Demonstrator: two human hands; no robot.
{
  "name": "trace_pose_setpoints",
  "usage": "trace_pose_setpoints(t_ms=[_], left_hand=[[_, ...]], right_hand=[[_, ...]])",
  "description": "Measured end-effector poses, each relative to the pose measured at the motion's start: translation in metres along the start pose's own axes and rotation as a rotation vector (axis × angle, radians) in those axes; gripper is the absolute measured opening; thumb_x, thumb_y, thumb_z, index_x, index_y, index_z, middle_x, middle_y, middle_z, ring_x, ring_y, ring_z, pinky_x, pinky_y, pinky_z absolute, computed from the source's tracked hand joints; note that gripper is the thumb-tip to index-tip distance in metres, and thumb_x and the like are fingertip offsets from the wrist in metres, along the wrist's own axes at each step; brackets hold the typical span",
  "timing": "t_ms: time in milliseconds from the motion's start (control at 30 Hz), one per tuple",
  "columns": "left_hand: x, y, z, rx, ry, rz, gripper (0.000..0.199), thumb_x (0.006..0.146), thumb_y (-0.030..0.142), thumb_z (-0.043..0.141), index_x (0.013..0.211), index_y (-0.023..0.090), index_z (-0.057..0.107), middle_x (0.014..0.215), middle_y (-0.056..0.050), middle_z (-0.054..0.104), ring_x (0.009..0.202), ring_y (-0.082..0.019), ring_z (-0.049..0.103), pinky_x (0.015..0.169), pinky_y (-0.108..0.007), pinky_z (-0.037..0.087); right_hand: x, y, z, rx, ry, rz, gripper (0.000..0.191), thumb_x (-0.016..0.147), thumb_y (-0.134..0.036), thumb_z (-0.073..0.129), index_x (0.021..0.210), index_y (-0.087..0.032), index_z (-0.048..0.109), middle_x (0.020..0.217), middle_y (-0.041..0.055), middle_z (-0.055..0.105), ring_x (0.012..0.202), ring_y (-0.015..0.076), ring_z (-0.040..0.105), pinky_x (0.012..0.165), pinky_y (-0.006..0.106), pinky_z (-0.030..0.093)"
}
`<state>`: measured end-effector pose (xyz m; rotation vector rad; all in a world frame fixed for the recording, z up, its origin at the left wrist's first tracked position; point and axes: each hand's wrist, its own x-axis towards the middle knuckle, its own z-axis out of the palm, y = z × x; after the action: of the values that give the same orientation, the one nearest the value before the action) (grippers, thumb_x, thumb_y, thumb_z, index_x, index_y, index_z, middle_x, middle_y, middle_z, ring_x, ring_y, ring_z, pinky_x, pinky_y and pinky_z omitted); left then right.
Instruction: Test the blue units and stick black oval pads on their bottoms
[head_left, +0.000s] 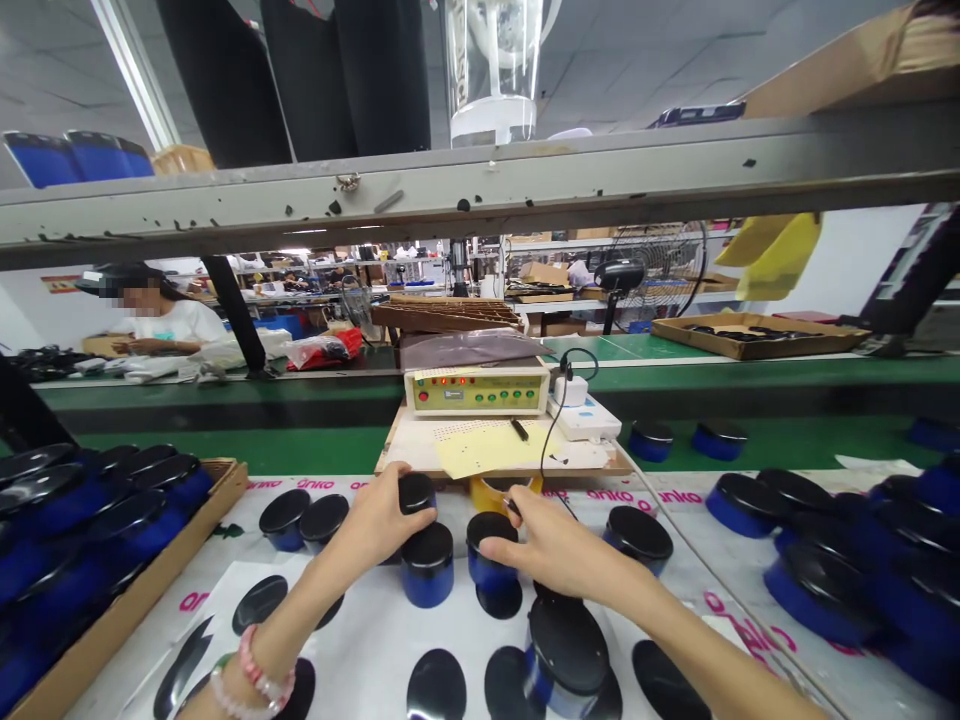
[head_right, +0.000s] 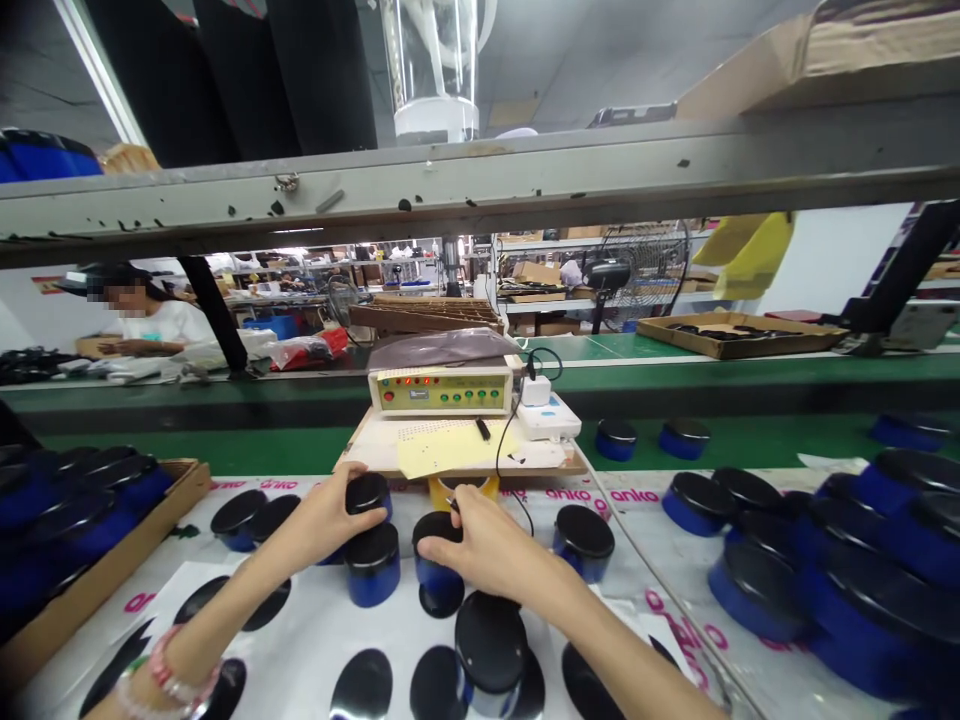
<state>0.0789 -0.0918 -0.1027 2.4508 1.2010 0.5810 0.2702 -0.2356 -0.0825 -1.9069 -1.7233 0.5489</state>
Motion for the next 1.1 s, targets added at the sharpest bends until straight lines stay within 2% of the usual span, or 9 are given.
trace_pose_setpoints(t_ms=[100, 200, 300, 400, 667, 800, 933, 1033, 1100], left_hand=[[-0.005, 0.008, -0.002, 0.090, -0.056, 0.005, 0.046, 0.077, 0.043, 0.057, 0.110, 0.011, 0.054, 0.107, -0.018, 0.060, 0.105, -0.037, 0.054, 0.089, -0.052, 0.039], [-0.017, 0.020, -0.010, 0.155, -0.071, 0.081, 0.048, 0.080, 0.044, 0.054, 0.119, 0.017, 0.054, 0.125, -0.018, 0.050, 0.120, -0.039, 0.042, 0.098, -0.059, 0.027], [-0.031, 0.026, -0.018, 0.183, -0.231, 0.225, 0.067, 0.063, 0.047, 0.073, 0.123, 0.028, 0.053, 0.140, -0.010, 0.039, 0.133, -0.036, 0.025, 0.106, -0.055, 0.018], [-0.036, 0.029, -0.019, 0.200, -0.341, 0.308, 0.073, 0.050, 0.034, 0.082, 0.118, 0.021, 0.057, 0.136, -0.014, 0.043, 0.133, -0.040, 0.021, 0.106, -0.059, 0.015], [-0.025, 0.070, 0.029, 0.018, -0.376, 0.462, 0.071, 0.069, 0.027, 0.073, 0.132, 0.021, 0.040, 0.128, -0.010, 0.049, 0.116, -0.027, 0.046, 0.099, -0.042, 0.041], [-0.025, 0.081, 0.025, -0.045, -0.402, 0.512, 0.067, 0.077, 0.017, 0.061, 0.137, 0.027, 0.033, 0.142, -0.009, 0.033, 0.130, -0.027, 0.034, 0.104, -0.043, 0.037], [-0.037, 0.088, 0.011, -0.160, -0.473, 0.612, 0.043, 0.085, 0.025, 0.051, 0.126, 0.035, 0.048, 0.132, -0.004, 0.047, 0.124, -0.027, 0.040, 0.103, -0.046, 0.037], [-0.045, 0.091, 0.025, -0.191, -0.544, 0.750, 0.066, 0.072, 0.043, 0.068, 0.132, 0.028, 0.045, 0.121, -0.009, 0.057, 0.116, -0.032, 0.047, 0.103, -0.054, 0.033], [-0.046, 0.093, 0.044, -0.144, -0.501, 0.796, 0.075, 0.066, 0.044, 0.073, 0.132, 0.022, 0.045, 0.116, -0.011, 0.059, 0.113, -0.035, 0.049, 0.105, -0.060, 0.025]], right_hand=[[0.005, -0.002, 0.005, -0.011, 0.000, 0.006, 0.033, 0.073, -0.041, 0.064, 0.075, -0.021, 0.038, 0.081, 0.0002, 0.051, 0.069, 0.0152, 0.046, 0.057, 0.025, 0.032], [0.002, -0.002, 0.000, -0.038, -0.005, 0.005, 0.029, 0.071, -0.036, 0.064, 0.075, -0.021, 0.038, 0.079, -0.0006, 0.051, 0.068, 0.0146, 0.046, 0.055, 0.024, 0.031], [-0.006, 0.006, -0.015, -0.074, -0.010, 0.022, 0.027, 0.068, -0.032, 0.064, 0.077, -0.021, 0.041, 0.080, 0.0005, 0.052, 0.069, 0.0160, 0.048, 0.056, 0.024, 0.032], [-0.013, 0.018, -0.032, -0.111, -0.005, 0.058, 0.024, 0.066, -0.026, 0.063, 0.076, -0.020, 0.042, 0.081, 0.0027, 0.053, 0.071, 0.0180, 0.050, 0.057, 0.026, 0.032], [-0.011, 0.036, -0.054, -0.038, 0.055, 0.069, 0.026, 0.070, -0.037, 0.066, 0.072, -0.020, 0.046, 0.074, 0.0023, 0.057, 0.068, 0.0192, 0.055, 0.056, 0.027, 0.039], [-0.016, 0.037, -0.080, 0.109, 0.216, 0.086, 0.027, 0.083, -0.044, 0.052, 0.074, -0.022, 0.040, 0.070, 0.0000, 0.057, 0.059, 0.0163, 0.058, 0.043, 0.023, 0.040], [-0.026, 0.037, -0.112, 0.245, 0.488, 0.120, 0.032, 0.088, -0.051, 0.041, 0.076, -0.025, 0.028, 0.063, -0.0033, 0.056, 0.041, 0.0105, 0.047, 0.035, 0.020, 0.034], [-0.036, 0.041, -0.131, 0.215, 0.783, 0.085, 0.035, 0.090, -0.052, 0.040, 0.075, -0.024, 0.024, 0.071, -0.0012, 0.057, 0.043, 0.0083, 0.042, 0.040, 0.021, 0.033], [-0.043, 0.047, -0.141, 0.091, 0.982, 0.109, 0.033, 0.090, -0.050, 0.040, 0.076, -0.024, 0.026, 0.079, 0.0006, 0.059, 0.050, 0.0095, 0.046, 0.047, 0.023, 0.037]])
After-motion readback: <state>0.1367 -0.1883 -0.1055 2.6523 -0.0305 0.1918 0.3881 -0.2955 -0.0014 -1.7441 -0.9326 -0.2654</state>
